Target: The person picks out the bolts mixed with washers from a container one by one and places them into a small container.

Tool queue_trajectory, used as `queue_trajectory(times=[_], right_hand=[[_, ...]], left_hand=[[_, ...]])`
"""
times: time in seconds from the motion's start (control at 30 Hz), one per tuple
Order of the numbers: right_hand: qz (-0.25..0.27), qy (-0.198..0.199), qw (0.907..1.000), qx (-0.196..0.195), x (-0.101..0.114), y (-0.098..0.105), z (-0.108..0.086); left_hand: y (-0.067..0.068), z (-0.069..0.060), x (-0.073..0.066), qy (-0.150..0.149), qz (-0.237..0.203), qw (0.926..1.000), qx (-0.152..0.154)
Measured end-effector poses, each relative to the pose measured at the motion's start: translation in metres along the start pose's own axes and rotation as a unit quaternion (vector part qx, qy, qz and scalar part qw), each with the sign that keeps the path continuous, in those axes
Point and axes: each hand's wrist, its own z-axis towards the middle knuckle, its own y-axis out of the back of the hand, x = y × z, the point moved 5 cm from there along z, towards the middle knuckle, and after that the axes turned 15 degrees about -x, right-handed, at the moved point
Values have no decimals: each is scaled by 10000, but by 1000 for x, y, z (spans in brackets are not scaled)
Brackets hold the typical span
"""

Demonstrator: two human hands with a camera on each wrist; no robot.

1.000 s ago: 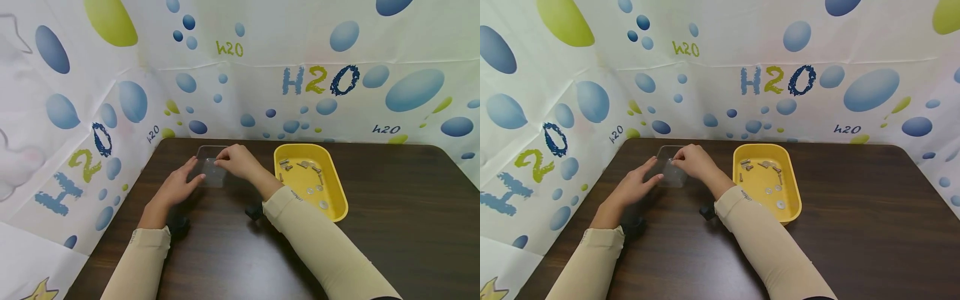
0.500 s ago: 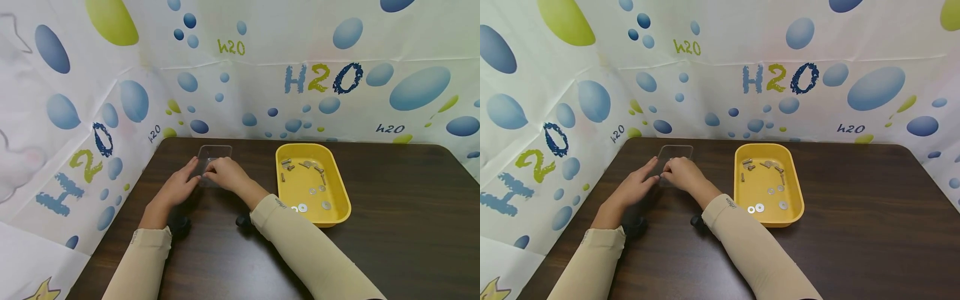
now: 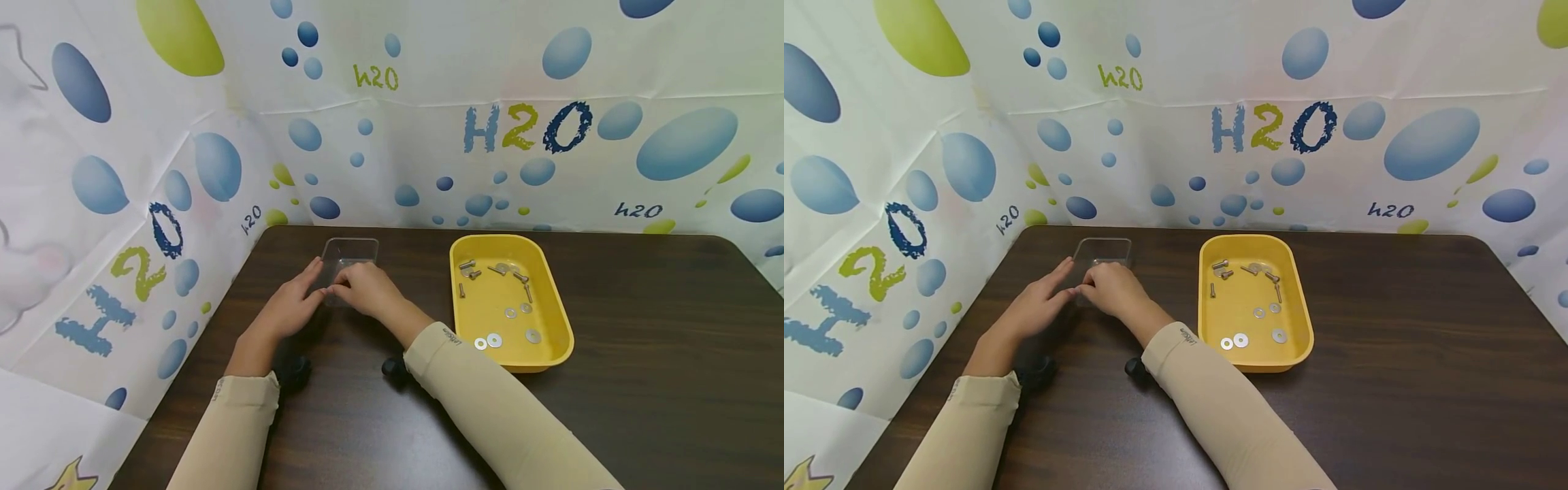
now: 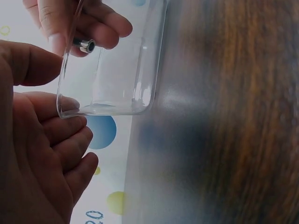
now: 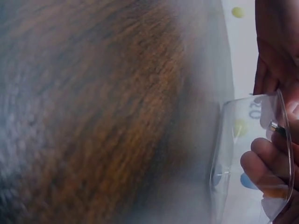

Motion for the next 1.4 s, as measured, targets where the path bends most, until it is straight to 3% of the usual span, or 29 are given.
queue_trajectory(times=[0.53,1.2,1.4], right_hand=[[-558,124,9980,254,4,-4,2],[-611,93,9978,233,4,-5,1],[-420,38,9988,247,6,-1,2]], left_hand=[[0,0,0,-21,6,10000,-21],[-1,1,0,-4,12,10000,33],[0,1,-1,14,35,10000,3]])
